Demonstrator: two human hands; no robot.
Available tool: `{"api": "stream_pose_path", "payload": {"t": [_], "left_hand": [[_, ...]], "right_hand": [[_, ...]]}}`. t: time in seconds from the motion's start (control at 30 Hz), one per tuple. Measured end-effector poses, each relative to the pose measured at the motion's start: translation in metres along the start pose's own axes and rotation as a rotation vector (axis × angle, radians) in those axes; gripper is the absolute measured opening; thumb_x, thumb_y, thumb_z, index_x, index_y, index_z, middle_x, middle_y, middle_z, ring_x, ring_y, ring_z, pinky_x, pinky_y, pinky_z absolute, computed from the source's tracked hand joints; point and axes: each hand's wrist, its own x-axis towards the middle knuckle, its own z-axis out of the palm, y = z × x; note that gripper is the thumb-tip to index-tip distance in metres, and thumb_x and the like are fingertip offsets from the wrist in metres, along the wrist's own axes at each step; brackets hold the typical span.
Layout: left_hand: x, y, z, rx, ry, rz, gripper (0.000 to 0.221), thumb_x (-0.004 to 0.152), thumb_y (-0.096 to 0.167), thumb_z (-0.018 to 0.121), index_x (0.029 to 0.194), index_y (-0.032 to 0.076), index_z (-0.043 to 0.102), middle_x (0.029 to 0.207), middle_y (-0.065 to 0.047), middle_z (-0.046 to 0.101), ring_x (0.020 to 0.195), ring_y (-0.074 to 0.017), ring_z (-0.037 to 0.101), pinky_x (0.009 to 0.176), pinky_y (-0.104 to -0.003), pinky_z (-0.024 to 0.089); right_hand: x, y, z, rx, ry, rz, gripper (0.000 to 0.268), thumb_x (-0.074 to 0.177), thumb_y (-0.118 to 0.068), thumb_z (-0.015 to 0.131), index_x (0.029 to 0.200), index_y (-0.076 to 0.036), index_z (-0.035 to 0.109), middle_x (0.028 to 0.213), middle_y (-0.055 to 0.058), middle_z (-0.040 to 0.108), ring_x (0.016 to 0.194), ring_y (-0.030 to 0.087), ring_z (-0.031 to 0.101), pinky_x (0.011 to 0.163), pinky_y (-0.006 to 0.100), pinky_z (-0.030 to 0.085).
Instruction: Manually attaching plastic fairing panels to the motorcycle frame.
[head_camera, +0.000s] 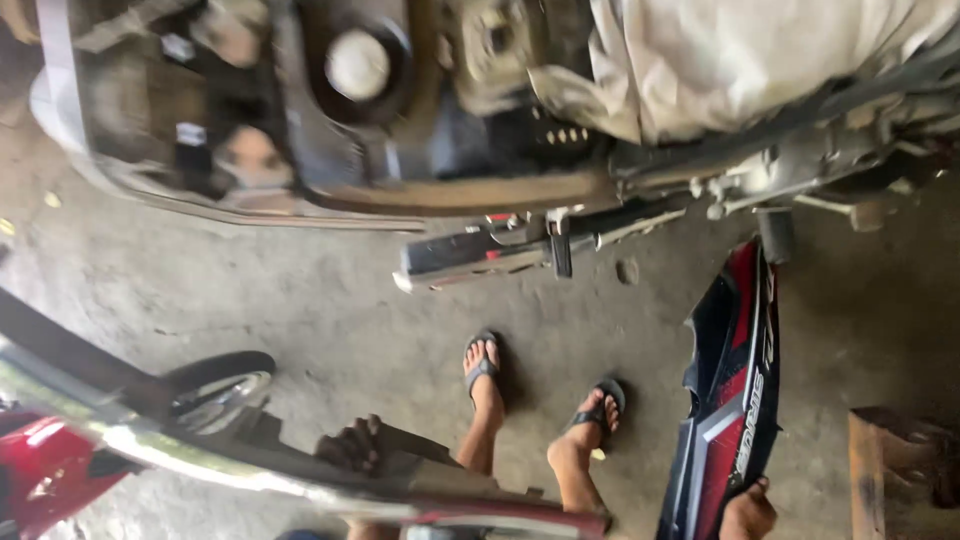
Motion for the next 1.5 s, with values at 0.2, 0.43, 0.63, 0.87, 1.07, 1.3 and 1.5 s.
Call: {"api": "stream_pose_path", "payload": {"t": [0.2, 0.43, 0.63, 0.87, 1.07, 1.3, 1.5], "left_hand": [[0.018, 0.005, -0.02, 0.061, -0.085, 0.044, 0.054, 0.103, 0.068, 0.04, 0.112, 0.015, 0.046, 0.085, -0.008, 0.056, 0.085, -0.0262, 0.052, 0.096, -0.048, 0.04], [0.053, -0.053, 0.113, 0.017, -0.216, 0.11, 0.051, 0.104, 0.062, 0.042, 0.091, 0.013, 0.046, 0.071, -0.006, 0.051, 0.074, -0.0214, 0.049, 0.089, -0.043, 0.04], [0.016, -0.075, 0.266, 0.03, -0.202, 0.206, 0.055, 0.105, 0.061, 0.043, 0.078, 0.013, 0.044, 0.064, -0.003, 0.045, 0.068, -0.0179, 0.046, 0.085, -0.042, 0.039], [-0.024, -0.101, 0.279, 0.11, -0.232, 0.169, 0.055, 0.101, 0.063, 0.044, 0.096, 0.009, 0.053, 0.083, -0.006, 0.054, 0.085, -0.0218, 0.053, 0.098, -0.046, 0.039], [-0.05, -0.058, 0.327, 0.294, -0.055, -0.308, 0.097, 0.085, 0.079, 0.049, 0.141, 0.0, 0.049, 0.131, -0.016, 0.058, 0.123, -0.0337, 0.053, 0.115, -0.056, 0.031], [0.007, 0.062, 0.35, 0.136, 0.215, -0.288, 0.13, 0.063, 0.097, 0.048, 0.155, 0.007, 0.035, 0.152, -0.018, 0.048, 0.141, -0.0362, 0.045, 0.121, -0.056, 0.028], [0.06, 0.099, 0.339, 0.154, 0.106, -0.193, 0.115, 0.072, 0.081, 0.063, 0.155, 0.007, 0.034, 0.152, -0.02, 0.048, 0.145, -0.0399, 0.044, 0.125, -0.055, 0.027]], "right_hand": [[0.014, -0.002, 0.034, 0.11, -0.14, -0.102, 0.079, 0.11, -0.064, 0.042, 0.118, 0.009, 0.069, 0.115, 0.033, 0.069, 0.105, 0.049, 0.064, 0.088, 0.056, 0.046], [-0.047, -0.105, 0.009, 0.386, -0.437, -0.534, 0.056, 0.102, -0.048, 0.047, 0.132, -0.004, 0.062, 0.121, 0.015, 0.074, 0.103, 0.032, 0.07, 0.077, 0.047, 0.043], [-0.34, -0.244, -0.193, 1.232, -1.05, -0.388, 0.079, 0.089, -0.069, 0.052, 0.136, -0.005, 0.06, 0.143, 0.018, 0.059, 0.136, 0.036, 0.054, 0.113, 0.056, 0.038], [-0.372, -0.259, -0.219, 1.474, -0.633, -0.001, 0.085, 0.079, -0.085, 0.048, 0.134, -0.02, 0.062, 0.141, 0.003, 0.063, 0.132, 0.024, 0.056, 0.114, 0.054, 0.035], [-0.279, -0.301, -0.224, 1.704, -0.88, -0.531, 0.078, 0.103, -0.087, 0.037, 0.063, -0.02, 0.041, 0.062, -0.002, 0.047, 0.068, 0.017, 0.048, 0.1, 0.039, 0.045], [-0.18, -0.365, -0.257, 1.63, -0.985, -0.71, 0.079, 0.093, -0.087, 0.031, 0.063, -0.015, 0.044, 0.058, -0.001, 0.045, 0.065, 0.017, 0.048, 0.085, 0.034, 0.044], [-0.119, -0.387, -0.253, 1.615, -1.1, -0.825, 0.077, 0.082, -0.089, 0.038, 0.063, -0.015, 0.047, 0.059, -0.001, 0.049, 0.067, 0.017, 0.053, 0.083, 0.034, 0.045]]}}
